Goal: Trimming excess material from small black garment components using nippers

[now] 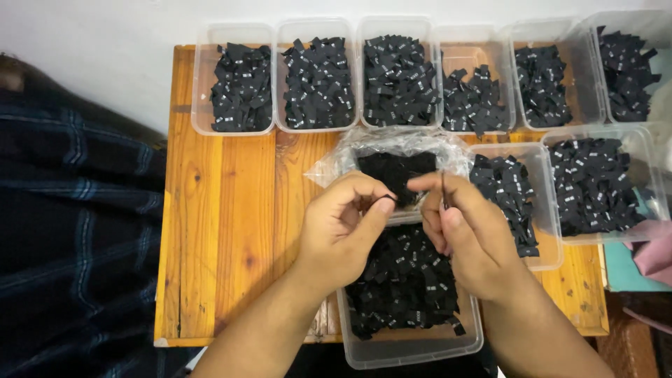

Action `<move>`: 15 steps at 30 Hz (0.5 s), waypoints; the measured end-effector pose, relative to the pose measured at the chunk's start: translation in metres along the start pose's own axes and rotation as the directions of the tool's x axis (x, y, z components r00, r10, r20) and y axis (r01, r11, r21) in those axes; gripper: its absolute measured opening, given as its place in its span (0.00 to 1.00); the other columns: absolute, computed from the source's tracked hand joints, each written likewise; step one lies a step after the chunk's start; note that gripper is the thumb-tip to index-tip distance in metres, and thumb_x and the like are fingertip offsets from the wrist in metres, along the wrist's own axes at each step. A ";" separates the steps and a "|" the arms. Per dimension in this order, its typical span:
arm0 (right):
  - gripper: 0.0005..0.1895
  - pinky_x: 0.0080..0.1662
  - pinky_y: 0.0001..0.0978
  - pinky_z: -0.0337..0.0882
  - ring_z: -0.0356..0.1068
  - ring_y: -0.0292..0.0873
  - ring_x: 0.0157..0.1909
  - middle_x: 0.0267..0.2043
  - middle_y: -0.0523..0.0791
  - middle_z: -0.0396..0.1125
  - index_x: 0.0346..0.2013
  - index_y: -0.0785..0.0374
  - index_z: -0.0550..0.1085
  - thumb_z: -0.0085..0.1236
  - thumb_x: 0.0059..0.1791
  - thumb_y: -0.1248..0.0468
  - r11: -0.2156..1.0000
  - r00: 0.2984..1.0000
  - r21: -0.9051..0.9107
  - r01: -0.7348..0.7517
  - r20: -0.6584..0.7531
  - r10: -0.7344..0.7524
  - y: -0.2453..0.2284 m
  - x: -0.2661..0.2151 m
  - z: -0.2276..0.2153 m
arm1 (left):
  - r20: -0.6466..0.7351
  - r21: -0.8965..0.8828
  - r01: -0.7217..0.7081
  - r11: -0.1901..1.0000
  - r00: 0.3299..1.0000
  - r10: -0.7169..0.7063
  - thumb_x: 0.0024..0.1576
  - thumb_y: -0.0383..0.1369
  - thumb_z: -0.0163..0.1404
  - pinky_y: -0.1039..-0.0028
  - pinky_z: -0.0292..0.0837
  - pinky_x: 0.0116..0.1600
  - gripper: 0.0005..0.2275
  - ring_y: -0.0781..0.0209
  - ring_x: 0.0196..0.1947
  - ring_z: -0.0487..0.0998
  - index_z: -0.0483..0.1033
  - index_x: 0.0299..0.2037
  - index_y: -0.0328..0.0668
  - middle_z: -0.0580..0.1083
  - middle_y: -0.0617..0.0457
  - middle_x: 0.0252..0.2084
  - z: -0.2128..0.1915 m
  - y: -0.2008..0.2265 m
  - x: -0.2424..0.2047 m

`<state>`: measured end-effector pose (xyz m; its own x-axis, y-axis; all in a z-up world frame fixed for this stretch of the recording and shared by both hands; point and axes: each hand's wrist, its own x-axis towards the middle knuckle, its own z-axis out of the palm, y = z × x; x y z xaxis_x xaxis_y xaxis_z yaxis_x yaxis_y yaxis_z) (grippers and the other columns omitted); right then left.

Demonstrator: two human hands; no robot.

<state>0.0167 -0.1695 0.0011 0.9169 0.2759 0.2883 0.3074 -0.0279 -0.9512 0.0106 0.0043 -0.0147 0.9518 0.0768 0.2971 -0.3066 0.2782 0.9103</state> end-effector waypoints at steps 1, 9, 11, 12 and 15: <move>0.22 0.23 0.24 0.64 0.58 0.34 0.16 0.19 0.43 0.57 0.50 0.76 0.72 0.37 0.57 0.58 1.000 1.000 0.002 0.000 0.002 0.000 0.000 0.000 -0.001 | -0.002 0.002 0.000 1.000 1.000 0.000 0.60 0.22 0.53 0.77 0.68 0.36 0.02 0.69 0.29 0.67 0.79 0.38 0.33 0.69 0.52 0.27 0.000 -0.002 0.000; 0.22 0.57 0.36 0.70 0.75 0.47 0.56 0.54 0.49 0.74 0.57 0.66 0.70 0.36 0.57 0.56 0.888 0.942 -0.459 -0.031 0.283 0.180 -0.015 -0.002 -0.010 | 0.036 0.056 0.127 0.990 0.991 -0.129 0.64 0.25 0.49 0.78 0.72 0.47 0.01 0.66 0.38 0.74 0.73 0.40 0.38 0.73 0.52 0.37 -0.004 0.008 -0.004; 0.23 0.55 0.36 0.69 0.75 0.47 0.54 0.52 0.49 0.74 0.56 0.67 0.70 0.33 0.58 0.55 0.890 0.940 -0.455 -0.040 0.286 0.188 -0.016 -0.002 -0.008 | 0.042 0.052 0.121 0.991 0.992 -0.123 0.64 0.25 0.48 0.78 0.72 0.47 0.02 0.65 0.38 0.73 0.73 0.40 0.38 0.72 0.52 0.37 -0.003 0.008 -0.004; 0.24 0.54 0.36 0.69 0.75 0.47 0.52 0.50 0.49 0.73 0.56 0.67 0.71 0.31 0.58 0.54 0.891 0.938 -0.452 -0.045 0.288 0.193 -0.018 -0.001 -0.007 | 0.050 0.047 0.111 0.993 0.992 -0.113 0.64 0.24 0.48 0.78 0.72 0.47 0.02 0.64 0.38 0.73 0.73 0.39 0.38 0.71 0.51 0.37 -0.002 0.009 -0.004; 0.20 0.53 0.35 0.71 0.77 0.46 0.50 0.47 0.47 0.76 0.50 0.65 0.73 0.35 0.58 0.55 0.861 0.936 -0.502 -0.078 0.260 0.237 -0.010 -0.006 -0.007 | 0.049 0.050 0.103 0.993 0.993 -0.105 0.63 0.24 0.48 0.78 0.72 0.45 0.02 0.64 0.37 0.73 0.73 0.39 0.37 0.71 0.51 0.37 -0.001 0.011 -0.004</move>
<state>0.0103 -0.1777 0.0100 0.8648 0.5019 0.0161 0.3210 -0.5278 -0.7864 0.0037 0.0082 -0.0066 0.9770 0.0003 0.2133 -0.2074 0.2359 0.9494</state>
